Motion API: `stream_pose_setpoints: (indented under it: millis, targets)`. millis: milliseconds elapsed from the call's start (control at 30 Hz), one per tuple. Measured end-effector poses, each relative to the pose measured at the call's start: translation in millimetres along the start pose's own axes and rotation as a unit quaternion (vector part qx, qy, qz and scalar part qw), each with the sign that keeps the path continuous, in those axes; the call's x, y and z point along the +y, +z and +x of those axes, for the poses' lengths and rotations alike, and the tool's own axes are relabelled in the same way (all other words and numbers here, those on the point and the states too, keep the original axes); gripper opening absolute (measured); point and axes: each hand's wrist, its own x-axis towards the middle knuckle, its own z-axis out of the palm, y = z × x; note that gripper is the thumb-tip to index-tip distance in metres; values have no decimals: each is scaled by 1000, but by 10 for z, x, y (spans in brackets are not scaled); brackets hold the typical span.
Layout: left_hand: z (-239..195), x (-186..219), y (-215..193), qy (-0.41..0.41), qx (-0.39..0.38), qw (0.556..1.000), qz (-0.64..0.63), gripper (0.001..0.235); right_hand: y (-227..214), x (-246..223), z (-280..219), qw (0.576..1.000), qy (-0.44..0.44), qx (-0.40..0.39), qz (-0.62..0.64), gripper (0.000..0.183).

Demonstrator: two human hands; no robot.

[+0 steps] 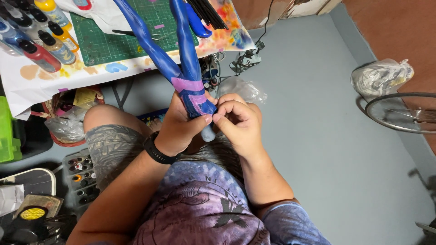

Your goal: Applying masking tape to a figurine to prepare it for painting at a workstation.

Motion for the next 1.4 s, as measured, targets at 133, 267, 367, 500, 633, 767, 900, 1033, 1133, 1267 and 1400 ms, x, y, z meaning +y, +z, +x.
stream_pose_setpoints:
  millis: [133, 267, 367, 500, 633, 767, 900, 1033, 1133, 1267, 1400]
  targets:
    - [10, -91, -52, 5, 1, 1000, -18, 57, 31, 74, -50, 1000, -1, 16, 6, 17]
    - [-12, -210, -137, -11, 26, 999, -27, 51, 19, 374, -198, 983, 111, 30, 146, 23]
    - [17, -287, -182, -29, 44, 998, -27, 43, 49, 476, -258, 973, 147, 35, 177, 27]
    - [37, -356, -280, -48, 40, 997, -45, 38, 35, 484, -180, 977, 140, 29, 159, 16]
    - [45, -211, -233, -55, 28, 997, -54, 36, 75, 547, -230, 980, 101, 30, 171, 17]
    - [75, -42, -87, -107, 78, 990, -48, 31, 99, 641, -220, 988, 60, 31, 136, 16]
    - [54, -173, -150, -112, 123, 985, -42, 36, 124, 579, -191, 996, 20, 37, 73, 10]
    - [106, -245, -252, -121, 125, 985, -13, 32, 119, 750, -223, 997, 2, 34, 63, 5]
    - [106, -157, -193, -125, 126, 984, 6, 32, 140, 859, -313, 992, 16, 56, 110, 12]
    - [27, -217, -193, -135, 128, 982, -25, 35, 158, 679, -378, 998, -49, 33, -3, 33]
    - [-26, -245, -195, -135, 113, 982, -67, 31, 175, 695, -357, 985, -142, 34, -87, 31]
